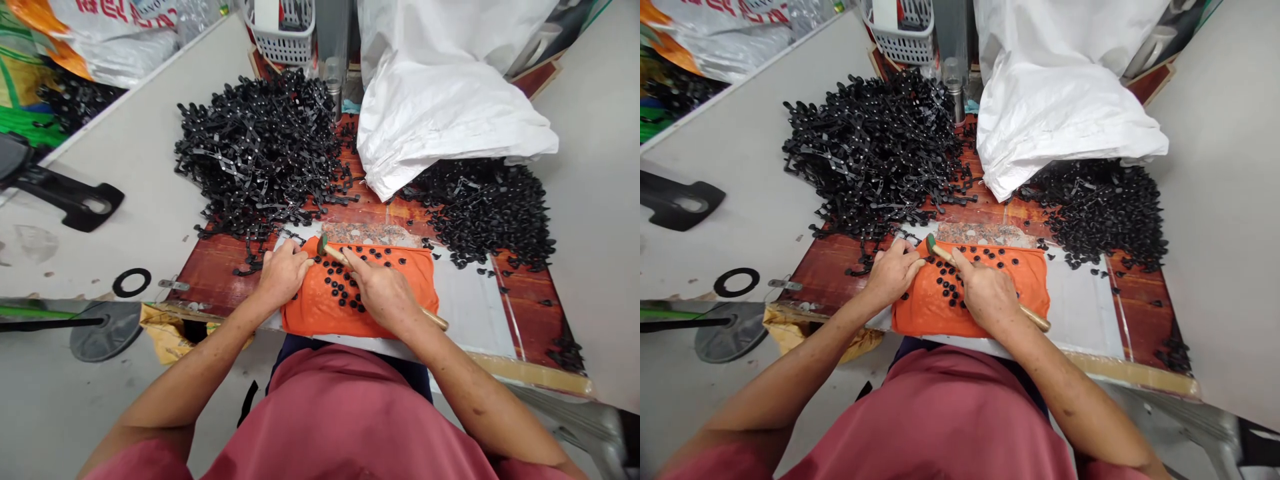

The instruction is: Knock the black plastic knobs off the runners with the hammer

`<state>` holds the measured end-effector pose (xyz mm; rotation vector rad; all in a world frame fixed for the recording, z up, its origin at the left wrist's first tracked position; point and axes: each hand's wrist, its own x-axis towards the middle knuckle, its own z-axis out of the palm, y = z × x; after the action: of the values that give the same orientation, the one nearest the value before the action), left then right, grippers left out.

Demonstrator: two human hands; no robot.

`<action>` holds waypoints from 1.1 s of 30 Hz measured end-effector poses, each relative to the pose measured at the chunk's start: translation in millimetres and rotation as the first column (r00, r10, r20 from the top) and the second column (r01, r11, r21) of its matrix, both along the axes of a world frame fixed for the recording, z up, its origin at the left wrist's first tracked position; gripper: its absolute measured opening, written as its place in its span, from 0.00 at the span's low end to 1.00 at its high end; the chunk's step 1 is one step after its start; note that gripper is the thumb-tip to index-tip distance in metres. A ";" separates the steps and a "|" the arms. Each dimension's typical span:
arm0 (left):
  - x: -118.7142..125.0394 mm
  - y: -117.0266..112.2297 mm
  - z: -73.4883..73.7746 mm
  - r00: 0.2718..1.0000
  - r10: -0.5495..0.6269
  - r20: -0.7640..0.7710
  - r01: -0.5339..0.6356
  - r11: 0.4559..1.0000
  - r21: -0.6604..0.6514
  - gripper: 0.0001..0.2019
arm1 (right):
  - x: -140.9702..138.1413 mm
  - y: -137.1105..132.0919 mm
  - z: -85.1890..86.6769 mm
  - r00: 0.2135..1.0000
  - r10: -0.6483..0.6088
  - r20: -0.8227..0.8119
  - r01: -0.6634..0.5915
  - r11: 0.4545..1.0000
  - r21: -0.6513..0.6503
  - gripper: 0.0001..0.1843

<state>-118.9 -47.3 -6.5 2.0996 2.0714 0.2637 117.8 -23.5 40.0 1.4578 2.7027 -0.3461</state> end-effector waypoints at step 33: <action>1.6 4.2 37.5 0.450 0.152 0.880 -0.126 0.986 -0.106 0.20 | 66.2 -16.8 -1.9 0.776 -0.243 -0.582 0.157 0.968 -0.194 0.30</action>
<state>-117.3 -43.1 31.0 1.2353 1.5033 1.0926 184.0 -40.2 38.0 1.8534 2.8690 -1.1760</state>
